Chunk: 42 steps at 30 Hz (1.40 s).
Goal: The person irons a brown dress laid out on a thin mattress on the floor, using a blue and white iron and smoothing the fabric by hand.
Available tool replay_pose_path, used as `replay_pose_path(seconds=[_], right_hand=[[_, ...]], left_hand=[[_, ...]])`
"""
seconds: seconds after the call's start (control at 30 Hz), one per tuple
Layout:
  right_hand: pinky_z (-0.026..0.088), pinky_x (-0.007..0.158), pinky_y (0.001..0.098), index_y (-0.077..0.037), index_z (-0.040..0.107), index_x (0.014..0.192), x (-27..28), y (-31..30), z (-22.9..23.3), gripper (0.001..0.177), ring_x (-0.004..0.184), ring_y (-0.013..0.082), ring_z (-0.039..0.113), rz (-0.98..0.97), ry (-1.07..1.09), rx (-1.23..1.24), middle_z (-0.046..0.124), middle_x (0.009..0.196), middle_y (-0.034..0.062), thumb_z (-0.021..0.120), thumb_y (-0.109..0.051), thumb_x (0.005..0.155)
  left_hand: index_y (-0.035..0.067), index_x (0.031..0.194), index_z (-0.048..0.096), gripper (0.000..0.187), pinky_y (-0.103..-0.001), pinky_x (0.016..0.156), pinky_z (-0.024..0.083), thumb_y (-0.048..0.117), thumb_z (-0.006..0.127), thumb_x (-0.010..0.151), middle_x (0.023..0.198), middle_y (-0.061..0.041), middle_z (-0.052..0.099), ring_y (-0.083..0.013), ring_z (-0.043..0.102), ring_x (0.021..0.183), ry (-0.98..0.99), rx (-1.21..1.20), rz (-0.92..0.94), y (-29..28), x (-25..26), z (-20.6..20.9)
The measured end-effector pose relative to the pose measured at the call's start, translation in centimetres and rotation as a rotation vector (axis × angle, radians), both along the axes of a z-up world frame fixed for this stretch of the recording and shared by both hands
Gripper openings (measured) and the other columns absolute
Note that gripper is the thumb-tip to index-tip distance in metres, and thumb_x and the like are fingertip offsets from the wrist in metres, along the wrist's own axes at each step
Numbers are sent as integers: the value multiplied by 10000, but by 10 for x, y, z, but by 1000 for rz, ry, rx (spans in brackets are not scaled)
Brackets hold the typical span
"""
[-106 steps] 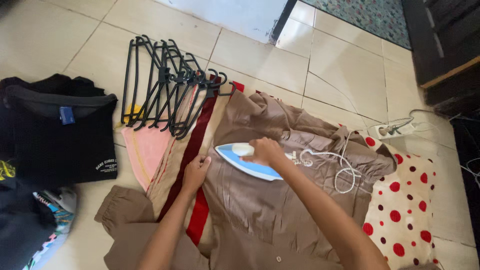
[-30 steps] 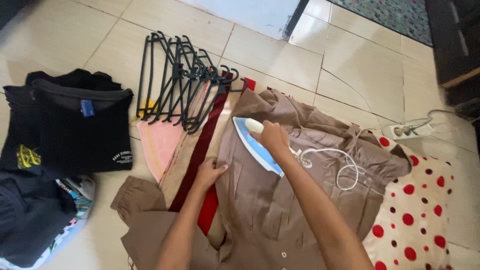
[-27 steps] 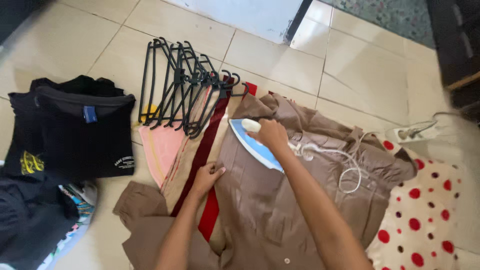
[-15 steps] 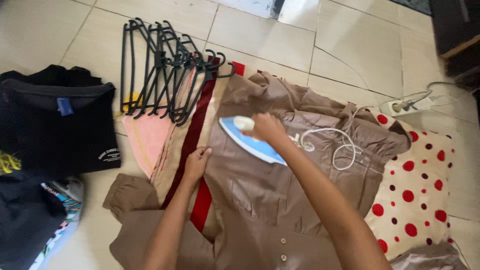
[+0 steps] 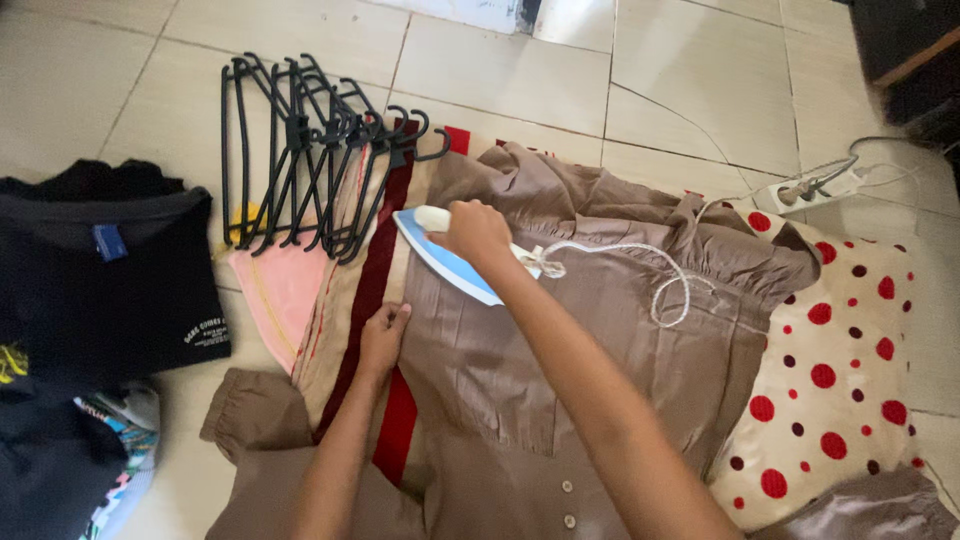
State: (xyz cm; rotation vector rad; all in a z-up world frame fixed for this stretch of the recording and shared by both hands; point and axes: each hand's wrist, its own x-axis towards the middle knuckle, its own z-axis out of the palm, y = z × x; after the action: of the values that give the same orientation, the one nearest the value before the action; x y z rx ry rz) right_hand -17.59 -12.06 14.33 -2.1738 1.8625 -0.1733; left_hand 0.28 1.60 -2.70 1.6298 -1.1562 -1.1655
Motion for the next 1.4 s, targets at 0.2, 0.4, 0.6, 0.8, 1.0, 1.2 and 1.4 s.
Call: replay_pose_path(seconds=[0.2,0.4,0.6,0.8,1.0,1.2,1.4], right_hand=[[576,839,495,-76,772,993,-10,2,-5,586,949,391,720,22,4,50,737,1014,214,822,-593,720],[570,849,507,-83,774,1003,-49,55,5,610,961,405,721,-7,47,142,751,1005,208,797,-624,723],[566,855,506,-36,777,962,-44,45,2,697,956,408,723,-44,30,169,752,974,232,779,-695,735],[584,843,460,-12,720,1050,-47,0,-21,781,941,374,748,78,-153,301,745,1006,229,769,-707,697],[550,911,410,-36,585,1314,-78,-16,-10,911,1041,338,710,134,-174,285,734,1066,200,790,-658,680],[540,946,429,-72,476,1415,-76,-8,-13,933,1084,386,693,248,-151,285,715,1130,207,897,-367,636],[553,874,511,-186,392,1496,-52,43,-15,1020,1090,409,686,284,13,72,716,1178,193,864,-97,596]], left_hand=[[18,999,729,392,-312,742,508,392,609,1002,790,-60,711,-140,629,758,-8,45,-16,-1,3,0],[26,979,713,394,-299,716,491,393,575,1008,766,-11,689,-116,612,727,25,91,10,0,0,9],[-8,987,694,394,-332,688,477,359,563,1049,731,-106,615,-145,548,713,33,-37,-11,3,1,7],[-7,990,697,374,-322,714,492,339,563,1038,744,-94,658,-143,603,723,18,-56,-22,0,2,9],[-6,1014,698,376,-336,700,490,341,558,1048,741,-114,642,-158,582,716,17,-67,-19,1,1,5],[6,1027,700,359,-329,700,485,337,561,1028,738,-91,657,-144,592,709,28,-9,0,1,0,9],[-1,1099,711,370,-308,753,507,336,585,1012,847,-96,729,-150,651,794,80,-20,11,0,-1,4]])
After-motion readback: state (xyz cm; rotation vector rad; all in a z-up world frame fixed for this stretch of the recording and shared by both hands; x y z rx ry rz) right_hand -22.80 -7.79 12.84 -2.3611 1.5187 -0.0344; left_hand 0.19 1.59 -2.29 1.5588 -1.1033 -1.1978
